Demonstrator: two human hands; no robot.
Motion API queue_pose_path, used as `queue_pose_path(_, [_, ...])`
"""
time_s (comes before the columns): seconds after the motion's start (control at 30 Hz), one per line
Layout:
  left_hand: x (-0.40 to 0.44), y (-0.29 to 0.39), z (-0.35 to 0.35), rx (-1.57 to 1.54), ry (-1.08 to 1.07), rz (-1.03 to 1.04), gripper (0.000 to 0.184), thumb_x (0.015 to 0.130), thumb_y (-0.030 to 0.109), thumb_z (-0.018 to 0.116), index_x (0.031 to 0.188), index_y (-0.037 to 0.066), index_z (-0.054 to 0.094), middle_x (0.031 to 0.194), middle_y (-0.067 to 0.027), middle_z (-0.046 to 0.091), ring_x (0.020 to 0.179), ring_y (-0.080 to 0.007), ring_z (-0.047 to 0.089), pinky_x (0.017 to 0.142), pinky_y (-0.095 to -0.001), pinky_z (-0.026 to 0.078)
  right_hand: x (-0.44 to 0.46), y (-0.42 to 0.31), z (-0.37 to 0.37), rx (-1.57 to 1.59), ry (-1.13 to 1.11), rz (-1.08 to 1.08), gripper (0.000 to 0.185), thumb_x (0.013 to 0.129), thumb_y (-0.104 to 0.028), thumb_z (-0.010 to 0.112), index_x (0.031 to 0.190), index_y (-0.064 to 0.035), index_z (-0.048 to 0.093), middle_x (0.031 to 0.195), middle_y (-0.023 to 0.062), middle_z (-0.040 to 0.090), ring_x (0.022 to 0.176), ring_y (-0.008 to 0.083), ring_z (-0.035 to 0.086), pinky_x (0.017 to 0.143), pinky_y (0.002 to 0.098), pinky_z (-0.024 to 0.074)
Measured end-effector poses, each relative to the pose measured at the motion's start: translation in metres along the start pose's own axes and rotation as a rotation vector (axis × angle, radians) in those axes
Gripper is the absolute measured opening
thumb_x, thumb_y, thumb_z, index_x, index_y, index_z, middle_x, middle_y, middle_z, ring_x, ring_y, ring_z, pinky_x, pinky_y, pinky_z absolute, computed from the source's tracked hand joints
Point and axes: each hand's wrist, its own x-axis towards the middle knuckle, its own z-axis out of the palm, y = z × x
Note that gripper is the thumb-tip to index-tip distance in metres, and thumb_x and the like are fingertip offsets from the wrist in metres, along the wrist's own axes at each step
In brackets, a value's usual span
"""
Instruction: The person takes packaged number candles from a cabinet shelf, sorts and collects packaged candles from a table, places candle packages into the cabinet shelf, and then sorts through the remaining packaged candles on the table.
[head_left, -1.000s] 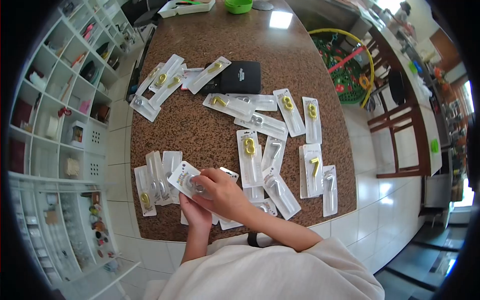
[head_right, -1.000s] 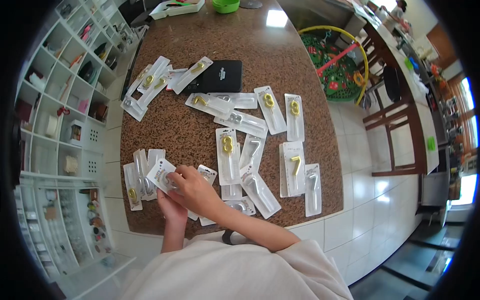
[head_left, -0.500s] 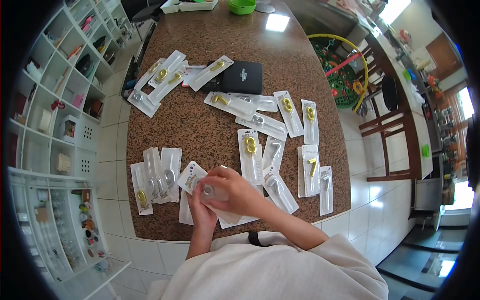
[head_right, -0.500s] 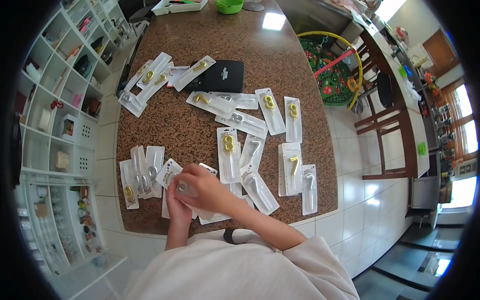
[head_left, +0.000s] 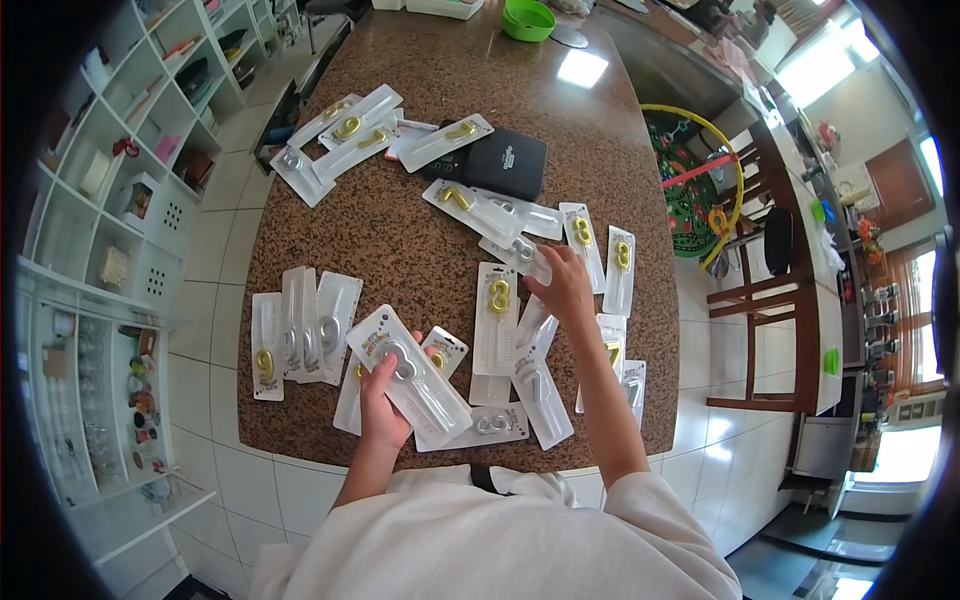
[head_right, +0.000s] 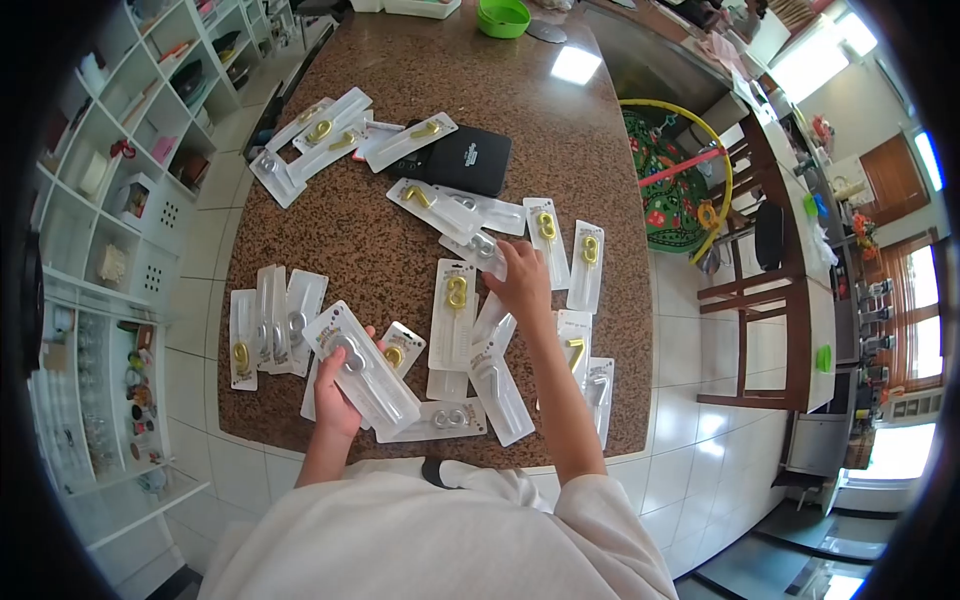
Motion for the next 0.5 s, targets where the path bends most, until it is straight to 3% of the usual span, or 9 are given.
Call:
queue_pose_path(0.3, [-0.005, 0.004, 0.019, -0.117, -0.033, -0.073, 0.048, 0.084, 0.032, 0.046, 0.124, 0.005, 0.041, 0.113, -0.0125, 0.053, 0.099, -0.0266, 0.055, 0.079, -0.0409, 0.047, -0.023, -0.040, -0.082, -0.194, -0.120, 0.215, 0.050, 0.066, -0.025, 0.074, 0.112, -0.0142, 0.057, 0.101, 0.0094, 0.054, 0.088, 0.0259, 0.056, 0.075, 0.0343, 0.0479])
queue_pose_path(0.43, [-0.006, 0.002, 0.024, -0.195, -0.108, -0.118, 0.046, 0.085, 0.035, 0.045, 0.121, 0.006, 0.044, 0.112, -0.0108, 0.054, 0.099, -0.0237, 0.055, 0.081, -0.0380, 0.046, -0.048, -0.061, -0.105, -0.046, -0.103, 0.211, 0.051, 0.067, -0.025, 0.074, 0.114, -0.0154, 0.056, 0.100, 0.0110, 0.053, 0.084, 0.0249, 0.057, 0.072, 0.0339, 0.0487])
queue_pose_path(0.5, [-0.004, -0.003, 0.022, -0.166, -0.069, -0.095, 0.046, 0.085, 0.036, 0.044, 0.121, 0.007, 0.044, 0.113, -0.0104, 0.054, 0.099, -0.0229, 0.055, 0.082, -0.0371, 0.045, -0.064, -0.072, -0.095, 0.224, -0.079, 0.013, 0.056, 0.068, -0.028, 0.074, 0.118, -0.0150, 0.051, 0.096, 0.0128, 0.051, 0.080, 0.0243, 0.055, 0.068, 0.0336, 0.0485])
